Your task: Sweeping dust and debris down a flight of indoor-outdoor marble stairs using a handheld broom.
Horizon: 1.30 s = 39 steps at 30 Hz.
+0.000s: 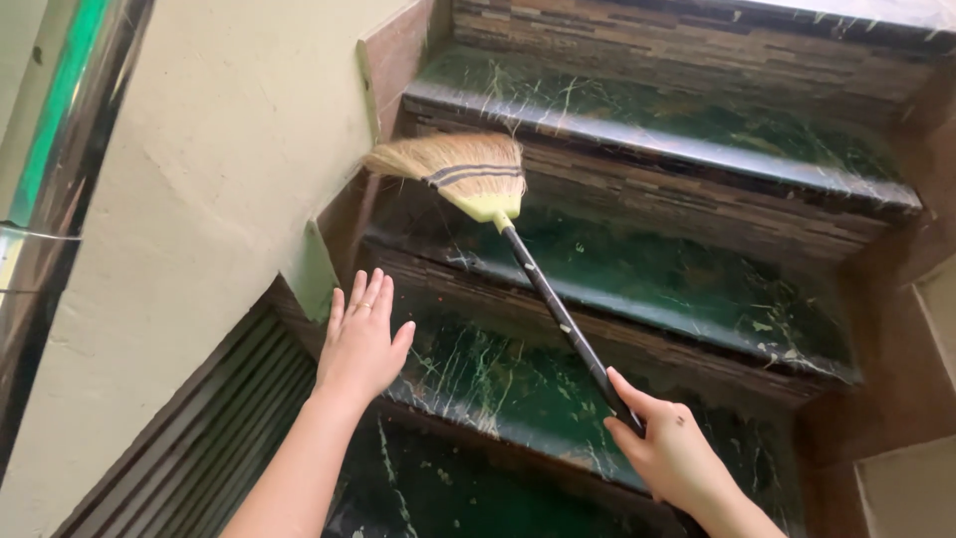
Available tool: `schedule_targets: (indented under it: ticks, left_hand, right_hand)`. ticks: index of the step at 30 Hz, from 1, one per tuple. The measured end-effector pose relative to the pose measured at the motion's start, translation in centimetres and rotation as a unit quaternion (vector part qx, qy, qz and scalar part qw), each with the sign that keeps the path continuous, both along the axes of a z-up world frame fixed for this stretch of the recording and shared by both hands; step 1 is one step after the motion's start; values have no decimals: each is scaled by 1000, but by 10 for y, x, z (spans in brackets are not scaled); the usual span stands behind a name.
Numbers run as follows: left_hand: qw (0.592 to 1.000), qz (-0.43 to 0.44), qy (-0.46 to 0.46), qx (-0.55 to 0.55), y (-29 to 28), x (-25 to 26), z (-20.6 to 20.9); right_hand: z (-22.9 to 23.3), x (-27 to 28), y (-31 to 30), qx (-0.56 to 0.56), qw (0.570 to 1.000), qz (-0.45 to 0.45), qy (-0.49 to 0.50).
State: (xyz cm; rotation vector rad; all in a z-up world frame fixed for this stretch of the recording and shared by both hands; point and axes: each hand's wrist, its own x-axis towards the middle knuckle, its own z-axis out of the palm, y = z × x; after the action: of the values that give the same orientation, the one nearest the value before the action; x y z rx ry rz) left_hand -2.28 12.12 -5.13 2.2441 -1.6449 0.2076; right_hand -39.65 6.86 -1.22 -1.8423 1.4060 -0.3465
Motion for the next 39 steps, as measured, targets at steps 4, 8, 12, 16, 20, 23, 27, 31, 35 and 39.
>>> schedule_targets:
  ticks: [4,8,12,16,20,23,27,31,35,39]
  left_hand:
    - [1000,3,-5,4,-1,-7,1]
    - [1000,-4,-5,0,-4,-12,3]
    - [1000,-14,-10,0,-14,-14,-2]
    - [1000,-24,-9,-2,-24,-16,-10]
    - [999,-35,-13,-6,-33,-18,-23]
    - [999,-46,-13,-5,-37,-22,-37]
    - [998,-65,-6,-18,-39,-28,-55]
    - [996,-87,-11,-20,-45,-30,-71]
    - [993,-111,-20,-28,-53,-35,-85]
    - [990,-134,-22,-39,-49,-42,-94]
  right_hand:
    - [15,1,14,42,999,-8,-4]
    - [6,-4,19,84,995,-42,-19]
    - [-29,-18,11,61,996,-43,-57]
    - [-53,-27,4,72,993,-70,-57]
    - [-69,-29,4,81,989,-100,-70]
    - [-78,-32,10,76,987,-118,-73]
    - [-86,-35,18,70,986,-131,-69]
    - [-94,-38,26,58,985,-146,-67]
    - [-107,-43,36,36,985,-159,-64]
    - [-126,-49,45,18,978,-203,-41]
